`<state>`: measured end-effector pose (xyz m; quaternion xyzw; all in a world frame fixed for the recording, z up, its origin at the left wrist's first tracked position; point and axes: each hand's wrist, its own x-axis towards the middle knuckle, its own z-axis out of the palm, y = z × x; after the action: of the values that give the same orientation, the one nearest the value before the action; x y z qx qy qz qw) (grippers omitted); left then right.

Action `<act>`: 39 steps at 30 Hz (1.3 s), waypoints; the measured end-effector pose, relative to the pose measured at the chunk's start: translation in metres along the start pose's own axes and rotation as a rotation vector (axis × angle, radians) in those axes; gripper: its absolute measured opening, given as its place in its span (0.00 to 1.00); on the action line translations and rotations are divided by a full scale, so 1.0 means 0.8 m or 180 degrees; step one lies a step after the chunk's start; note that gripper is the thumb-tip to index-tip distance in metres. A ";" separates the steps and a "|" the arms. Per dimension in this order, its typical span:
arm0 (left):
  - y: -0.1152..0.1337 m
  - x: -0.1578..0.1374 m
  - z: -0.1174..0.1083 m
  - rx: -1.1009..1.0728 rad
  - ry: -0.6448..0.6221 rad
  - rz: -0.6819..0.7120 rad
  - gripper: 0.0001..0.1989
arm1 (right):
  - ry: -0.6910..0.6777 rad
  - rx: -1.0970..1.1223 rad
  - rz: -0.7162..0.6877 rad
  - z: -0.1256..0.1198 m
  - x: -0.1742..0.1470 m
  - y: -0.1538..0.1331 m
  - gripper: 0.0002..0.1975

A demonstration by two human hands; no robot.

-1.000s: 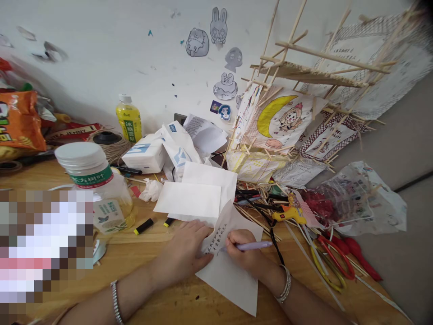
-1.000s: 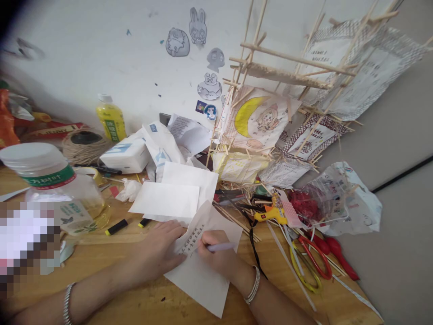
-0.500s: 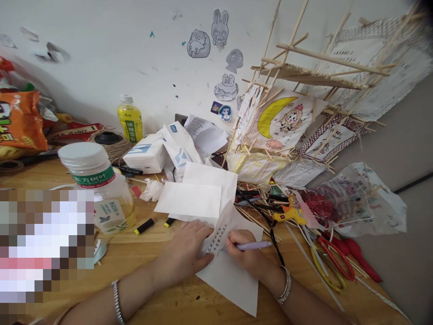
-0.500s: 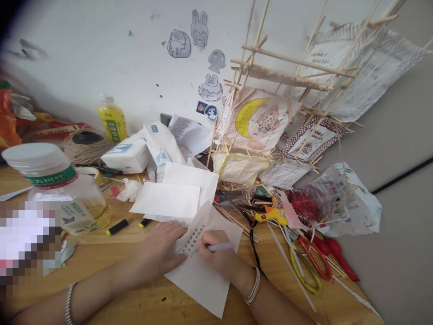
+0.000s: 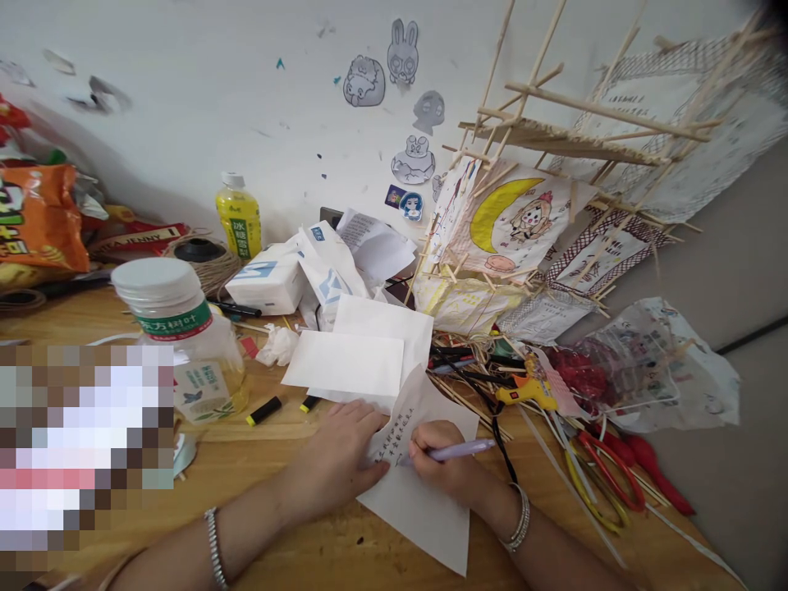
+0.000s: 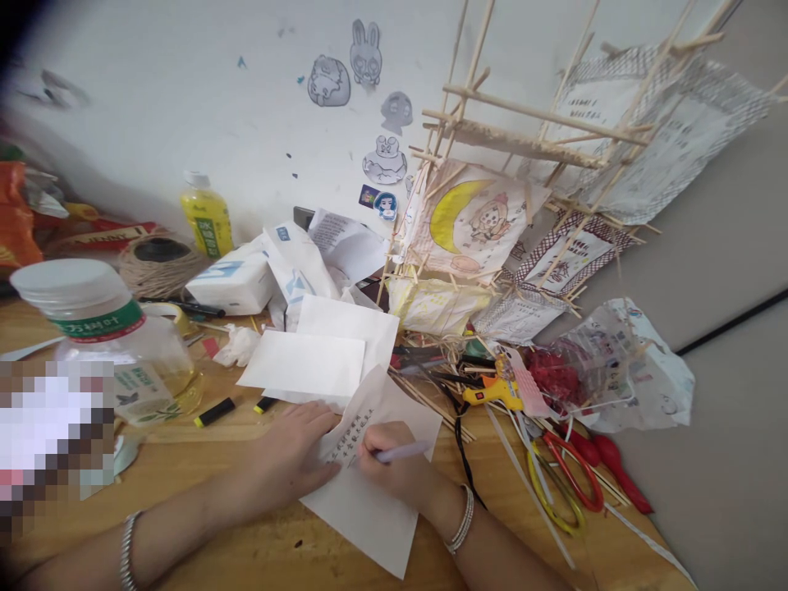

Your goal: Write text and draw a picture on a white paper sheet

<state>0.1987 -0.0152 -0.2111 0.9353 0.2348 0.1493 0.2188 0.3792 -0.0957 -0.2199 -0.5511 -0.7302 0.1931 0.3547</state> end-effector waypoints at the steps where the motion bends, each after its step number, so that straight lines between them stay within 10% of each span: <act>1: 0.000 0.000 0.000 0.0005 0.0001 0.0001 0.13 | -0.0012 -0.0006 -0.0015 0.000 0.000 0.001 0.15; 39: -0.003 0.001 0.003 0.0018 0.0053 0.0029 0.11 | 0.0222 -0.0068 0.0080 0.005 -0.002 0.008 0.15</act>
<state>0.1994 -0.0139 -0.2144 0.9356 0.2328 0.1574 0.2135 0.3807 -0.0947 -0.2279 -0.5703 -0.7124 0.1704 0.3716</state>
